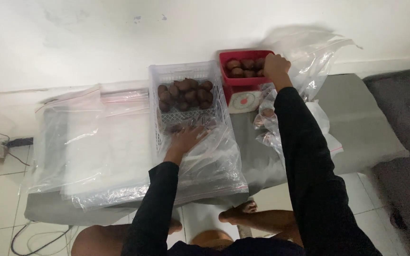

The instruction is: The person sits on the floor and transfers brown potatoes from a white plastic basket into a clear plastic bag. They then seal the bag and place it on a stack of other bags. The person repeats this process, moving potatoes from the basket to the bag and then sealing it.

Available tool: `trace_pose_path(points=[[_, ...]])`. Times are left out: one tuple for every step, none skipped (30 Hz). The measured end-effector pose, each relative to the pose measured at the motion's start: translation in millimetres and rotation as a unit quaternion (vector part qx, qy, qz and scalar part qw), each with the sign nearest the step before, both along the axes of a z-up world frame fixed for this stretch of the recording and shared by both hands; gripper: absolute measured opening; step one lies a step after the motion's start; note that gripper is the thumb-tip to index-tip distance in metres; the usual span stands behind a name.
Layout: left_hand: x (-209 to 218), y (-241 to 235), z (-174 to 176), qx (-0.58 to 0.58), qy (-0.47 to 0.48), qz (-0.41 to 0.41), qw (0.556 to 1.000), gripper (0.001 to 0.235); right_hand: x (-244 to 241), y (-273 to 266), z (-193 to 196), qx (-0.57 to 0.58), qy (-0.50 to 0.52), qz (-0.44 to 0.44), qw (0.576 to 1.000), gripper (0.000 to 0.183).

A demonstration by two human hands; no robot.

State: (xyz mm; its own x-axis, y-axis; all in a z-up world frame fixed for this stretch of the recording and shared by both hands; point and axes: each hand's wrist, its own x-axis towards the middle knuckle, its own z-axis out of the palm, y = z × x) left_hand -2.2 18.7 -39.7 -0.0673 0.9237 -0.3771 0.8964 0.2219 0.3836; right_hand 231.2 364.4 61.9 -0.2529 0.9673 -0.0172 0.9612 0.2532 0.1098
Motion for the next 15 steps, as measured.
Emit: trace_pose_path(points=[[0, 1, -3, -0.002, 0.0, -0.001, 1.0, 0.075, 1, 7, -5, -0.002, 0.0, -0.001, 1.0, 0.03], [0, 2, -6, -0.011, 0.009, -0.001, 1.0, 0.074, 2, 13, -10, -0.006, -0.006, -0.007, 1.0, 0.034], [0, 3, -10, -0.019, 0.017, 0.0, 1.0, 0.073, 2, 20, -14, -0.008, -0.013, -0.012, 1.0, 0.039], [1, 2, -8, -0.021, 0.017, -0.001, 1.0, 0.073, 3, 15, -12, -0.01, -0.012, -0.013, 1.0, 0.039], [2, 2, -5, -0.012, 0.012, 0.002, 1.0, 0.073, 3, 9, -8, -0.011, 0.001, -0.009, 1.0, 0.037], [2, 1, -3, -0.004, 0.007, 0.005, 1.0, 0.073, 3, 4, -4, -0.013, 0.015, -0.004, 1.0, 0.036], [1, 0, -4, -0.005, 0.008, 0.005, 1.0, 0.073, 3, 5, -7, -0.013, 0.016, -0.004, 1.0, 0.036], [0, 0, -5, -0.004, 0.003, 0.006, 1.0, 0.072, 3, 5, -10, -0.004, 0.017, -0.005, 1.0, 0.034], [-1, -1, -7, -0.004, -0.001, 0.007, 1.0, 0.072, 2, 6, -14, 0.004, 0.018, -0.005, 1.0, 0.033], [0, 0, -2, -0.006, 0.0, 0.007, 1.0, 0.072, 2, 10, -13, 0.003, 0.019, -0.005, 1.0, 0.033], [1, 1, 2, -0.026, -0.034, 0.014, 0.999, 0.08, 3, 12, -13, -0.01, 0.01, -0.014, 1.0, 0.036], [2, 2, 6, -0.047, -0.069, 0.022, 0.996, 0.088, 4, 15, -12, -0.023, 0.001, -0.023, 0.999, 0.04], [2, 1, 6, -0.048, -0.068, 0.021, 0.996, 0.088, 4, 17, -14, -0.025, 0.001, -0.024, 0.999, 0.04], [2, 1, 7, -0.047, -0.073, 0.022, 0.996, 0.084, 4, 19, -16, -0.022, 0.004, -0.02, 1.0, 0.041], [2, 0, 8, -0.043, -0.077, 0.023, 0.996, 0.081, 4, 20, -16, -0.018, 0.008, -0.017, 1.0, 0.042]])
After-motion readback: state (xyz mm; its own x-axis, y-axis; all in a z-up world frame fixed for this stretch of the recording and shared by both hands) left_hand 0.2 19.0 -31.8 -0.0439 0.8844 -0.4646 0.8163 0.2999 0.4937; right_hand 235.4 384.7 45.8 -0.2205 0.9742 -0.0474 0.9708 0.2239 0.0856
